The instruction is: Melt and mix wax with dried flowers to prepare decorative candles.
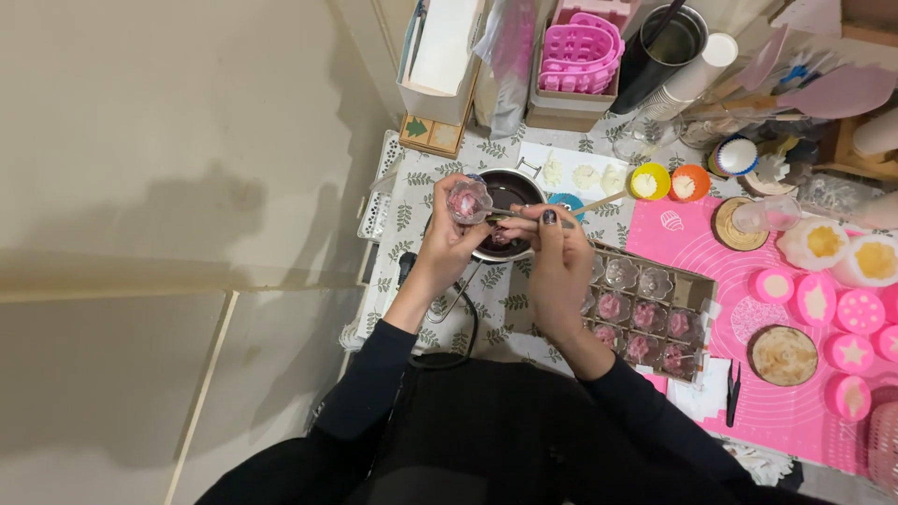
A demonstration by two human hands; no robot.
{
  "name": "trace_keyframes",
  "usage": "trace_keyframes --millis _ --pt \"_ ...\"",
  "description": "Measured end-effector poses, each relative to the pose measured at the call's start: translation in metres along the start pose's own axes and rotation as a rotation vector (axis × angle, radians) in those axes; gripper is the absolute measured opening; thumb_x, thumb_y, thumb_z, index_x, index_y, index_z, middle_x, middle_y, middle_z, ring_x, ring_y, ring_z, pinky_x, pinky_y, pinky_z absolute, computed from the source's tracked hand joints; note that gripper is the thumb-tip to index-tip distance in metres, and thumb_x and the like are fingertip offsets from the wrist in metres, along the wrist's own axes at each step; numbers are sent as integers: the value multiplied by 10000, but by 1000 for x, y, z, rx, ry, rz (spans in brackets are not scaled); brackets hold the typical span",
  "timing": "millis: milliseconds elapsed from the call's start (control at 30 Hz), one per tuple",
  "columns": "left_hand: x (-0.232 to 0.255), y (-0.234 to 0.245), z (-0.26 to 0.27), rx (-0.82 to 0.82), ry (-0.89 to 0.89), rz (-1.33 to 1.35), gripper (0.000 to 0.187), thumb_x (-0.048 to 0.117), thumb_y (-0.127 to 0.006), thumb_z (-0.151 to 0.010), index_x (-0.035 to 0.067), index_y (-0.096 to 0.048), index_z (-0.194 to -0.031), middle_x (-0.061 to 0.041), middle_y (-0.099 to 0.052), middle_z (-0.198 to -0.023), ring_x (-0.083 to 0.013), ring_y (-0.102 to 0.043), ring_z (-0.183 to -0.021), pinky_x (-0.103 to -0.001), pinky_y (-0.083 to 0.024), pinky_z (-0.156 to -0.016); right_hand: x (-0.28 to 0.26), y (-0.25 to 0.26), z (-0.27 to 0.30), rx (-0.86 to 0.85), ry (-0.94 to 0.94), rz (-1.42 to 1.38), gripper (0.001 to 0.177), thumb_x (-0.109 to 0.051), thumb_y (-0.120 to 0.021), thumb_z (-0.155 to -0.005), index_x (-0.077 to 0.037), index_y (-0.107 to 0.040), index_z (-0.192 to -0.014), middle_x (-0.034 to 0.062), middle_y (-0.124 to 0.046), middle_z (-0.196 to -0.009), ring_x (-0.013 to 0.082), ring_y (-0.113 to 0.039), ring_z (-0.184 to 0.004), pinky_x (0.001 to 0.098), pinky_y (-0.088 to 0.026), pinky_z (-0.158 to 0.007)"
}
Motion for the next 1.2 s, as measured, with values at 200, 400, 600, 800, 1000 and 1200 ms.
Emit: trace_keyframes --millis 200,400,600,800,1000,1200 --pt "1 -5 -2 -64 -1 -57 565 -99 -546 -990 79 -267 -1447 -104 -503 -1292 -142 -566 -1162 -312 -531 -1006 22 22 -1 73 -100 -272 211 -86 -419 -1125 81 -547 -1151 269 -647 -1190 270 -719 -1029 353 -576 -938" --pt "-6 -8 -1 -7 -59 41 579 -73 -525 -995 76 -220 -1464 -131 -499 -1352 -178 -582 -1220 -328 -541 -1015 -10 34 -1 85 20 -163 211 -76 -388 -1121 67 -541 -1144 259 -649 -1172 272 -722 -998 362 -592 -917" --pt "26 -23 4 26 -55 -175 578 -56 -543 -967 33 -228 -1444 -134 -433 -1477 -205 -563 -1245 -358 -565 -995 -63 -7 5 -35 196 334 211 -69 -391 -1125 70 -549 -1117 196 -644 -1141 227 -744 -954 330 -629 -853" --pt "48 -23 12 138 -258 -445 594 -74 -584 -966 -19 -298 -1483 -207 -499 -1370 -242 -588 -1231 -352 -528 -1032 -69 -31 7 -32 197 715 201 -29 -433 -1093 63 -608 -1058 138 -681 -1015 170 -758 -834 264 -587 -738" --pt "32 -18 15 330 -356 -638 531 -76 -622 -927 -44 -361 -1388 -180 -610 -1192 -238 -659 -1061 -328 -548 -918 -47 -23 14 83 180 616 189 -45 -424 -1087 60 -581 -1083 137 -665 -1033 178 -775 -924 268 -607 -781" --pt "26 -17 6 356 -263 -503 475 -39 -607 -981 -45 -368 -1391 -169 -646 -1131 -226 -675 -982 -314 -568 -856 3 1 9 164 80 238 219 -92 -393 -1109 61 -543 -1154 206 -686 -1152 205 -751 -985 303 -611 -873"
Point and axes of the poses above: each hand's wrist, its own z-axis away from the middle knuckle, its own y-axis out of the back of the hand, x = y × z, the point moved 9 cm from there along -z, towards the middle knuckle
